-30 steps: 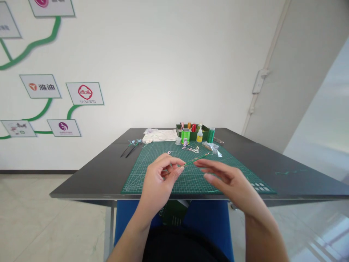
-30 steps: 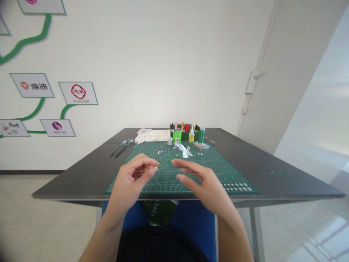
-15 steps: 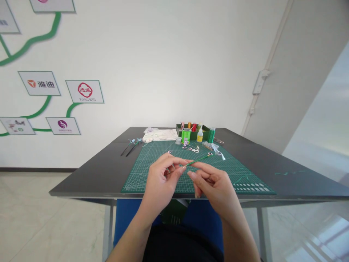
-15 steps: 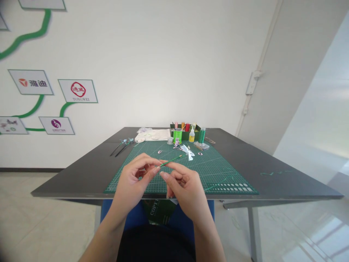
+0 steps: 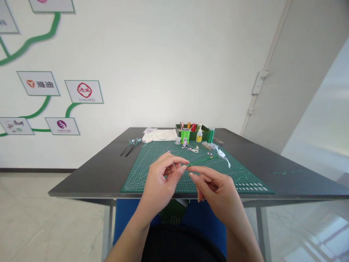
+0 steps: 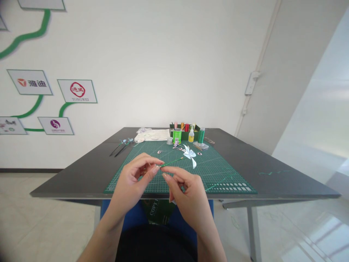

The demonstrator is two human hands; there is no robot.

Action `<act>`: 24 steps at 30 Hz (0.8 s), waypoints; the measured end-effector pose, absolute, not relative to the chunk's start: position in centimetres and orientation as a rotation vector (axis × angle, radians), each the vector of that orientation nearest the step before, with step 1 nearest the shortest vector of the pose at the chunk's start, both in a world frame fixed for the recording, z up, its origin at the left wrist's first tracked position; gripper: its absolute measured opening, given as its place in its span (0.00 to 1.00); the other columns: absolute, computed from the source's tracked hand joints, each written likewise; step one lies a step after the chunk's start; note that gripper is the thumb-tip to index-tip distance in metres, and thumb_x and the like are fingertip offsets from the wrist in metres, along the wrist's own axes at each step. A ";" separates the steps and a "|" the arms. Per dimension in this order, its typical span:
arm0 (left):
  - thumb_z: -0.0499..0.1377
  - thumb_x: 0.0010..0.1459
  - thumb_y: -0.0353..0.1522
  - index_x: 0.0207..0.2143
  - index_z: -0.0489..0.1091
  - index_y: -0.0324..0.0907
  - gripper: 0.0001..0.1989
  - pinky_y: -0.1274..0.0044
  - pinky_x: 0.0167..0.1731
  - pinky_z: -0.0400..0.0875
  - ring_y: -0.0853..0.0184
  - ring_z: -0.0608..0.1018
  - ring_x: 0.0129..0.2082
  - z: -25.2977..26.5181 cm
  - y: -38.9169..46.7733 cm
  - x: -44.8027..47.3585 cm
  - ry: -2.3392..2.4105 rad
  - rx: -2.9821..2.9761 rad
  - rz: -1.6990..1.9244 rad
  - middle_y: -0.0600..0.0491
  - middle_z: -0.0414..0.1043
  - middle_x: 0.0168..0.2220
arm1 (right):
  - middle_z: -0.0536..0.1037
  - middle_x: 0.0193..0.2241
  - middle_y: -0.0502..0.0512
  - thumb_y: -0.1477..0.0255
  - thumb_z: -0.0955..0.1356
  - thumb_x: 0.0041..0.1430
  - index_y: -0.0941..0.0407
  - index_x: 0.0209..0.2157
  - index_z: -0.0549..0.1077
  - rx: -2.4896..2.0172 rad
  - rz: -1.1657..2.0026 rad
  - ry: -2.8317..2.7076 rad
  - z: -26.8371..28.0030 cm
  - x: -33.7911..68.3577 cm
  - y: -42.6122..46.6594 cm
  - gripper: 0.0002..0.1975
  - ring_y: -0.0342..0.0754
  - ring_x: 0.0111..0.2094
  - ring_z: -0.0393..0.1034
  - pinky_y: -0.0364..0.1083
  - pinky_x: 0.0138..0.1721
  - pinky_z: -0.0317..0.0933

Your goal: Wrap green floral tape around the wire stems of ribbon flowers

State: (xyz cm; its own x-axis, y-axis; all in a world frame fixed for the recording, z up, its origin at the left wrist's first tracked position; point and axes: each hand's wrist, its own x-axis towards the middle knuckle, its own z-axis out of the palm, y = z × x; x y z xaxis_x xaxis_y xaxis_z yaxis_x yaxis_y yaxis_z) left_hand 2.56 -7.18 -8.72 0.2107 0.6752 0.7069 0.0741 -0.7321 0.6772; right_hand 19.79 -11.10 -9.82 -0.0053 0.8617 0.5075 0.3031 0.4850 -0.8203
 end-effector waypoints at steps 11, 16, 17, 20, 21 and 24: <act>0.62 0.67 0.26 0.37 0.83 0.40 0.08 0.79 0.28 0.66 0.69 0.76 0.29 -8.9 -6.8 2.5 0.796 2.090 1.710 0.52 0.76 0.33 | 0.76 0.16 0.47 0.69 0.66 0.71 0.55 0.49 0.88 -1.073 0.433 -1.764 -8.9 19.8 -13.4 0.17 0.41 0.17 0.66 0.40 0.21 0.58; 0.62 0.67 0.24 0.37 0.83 0.40 0.10 0.80 0.25 0.64 0.70 0.75 0.28 -8.8 -7.0 2.3 0.825 2.141 1.709 0.52 0.75 0.32 | 0.82 0.20 0.49 0.71 0.67 0.72 0.52 0.48 0.89 -1.045 0.442 -1.945 -7.2 20.8 -15.0 0.16 0.40 0.17 0.67 0.39 0.20 0.58; 0.62 0.67 0.24 0.37 0.83 0.41 0.10 0.80 0.25 0.64 0.70 0.74 0.27 -8.8 -7.0 2.3 0.827 2.160 1.693 0.52 0.76 0.32 | 0.83 0.22 0.49 0.72 0.67 0.72 0.51 0.48 0.88 -1.023 0.443 -1.993 -6.6 21.2 -15.2 0.16 0.40 0.17 0.68 0.39 0.20 0.59; 0.62 0.67 0.23 0.37 0.83 0.42 0.10 0.79 0.26 0.65 0.70 0.74 0.27 -8.9 -7.0 2.4 0.832 2.221 1.630 0.53 0.76 0.32 | 0.84 0.23 0.48 0.74 0.68 0.70 0.48 0.48 0.88 -0.932 0.424 -2.134 -4.4 22.3 -15.6 0.16 0.39 0.18 0.68 0.38 0.20 0.59; 0.62 0.67 0.23 0.37 0.84 0.42 0.10 0.79 0.27 0.66 0.70 0.74 0.27 -8.9 -6.9 2.4 0.828 2.237 1.611 0.53 0.76 0.32 | 0.84 0.24 0.48 0.75 0.68 0.70 0.47 0.49 0.88 -0.888 0.425 -2.172 -3.5 22.7 -15.6 0.16 0.39 0.17 0.69 0.38 0.19 0.59; 0.62 0.67 0.22 0.37 0.83 0.41 0.11 0.79 0.29 0.68 0.69 0.75 0.28 -8.9 -6.9 2.6 0.804 2.281 1.549 0.53 0.75 0.33 | 0.84 0.24 0.47 0.76 0.69 0.70 0.46 0.52 0.87 -0.793 0.460 -2.219 -0.4 23.7 -15.2 0.17 0.37 0.16 0.69 0.37 0.17 0.59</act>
State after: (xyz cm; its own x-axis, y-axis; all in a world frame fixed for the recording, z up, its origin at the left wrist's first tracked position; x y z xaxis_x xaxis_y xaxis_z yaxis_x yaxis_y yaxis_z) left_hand 2.65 -6.90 -8.89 0.2747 0.5803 0.7667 0.2933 -0.8099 0.5080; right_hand 23.72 -15.22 -0.35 -0.5483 0.6599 0.5137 0.4014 0.7465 -0.5306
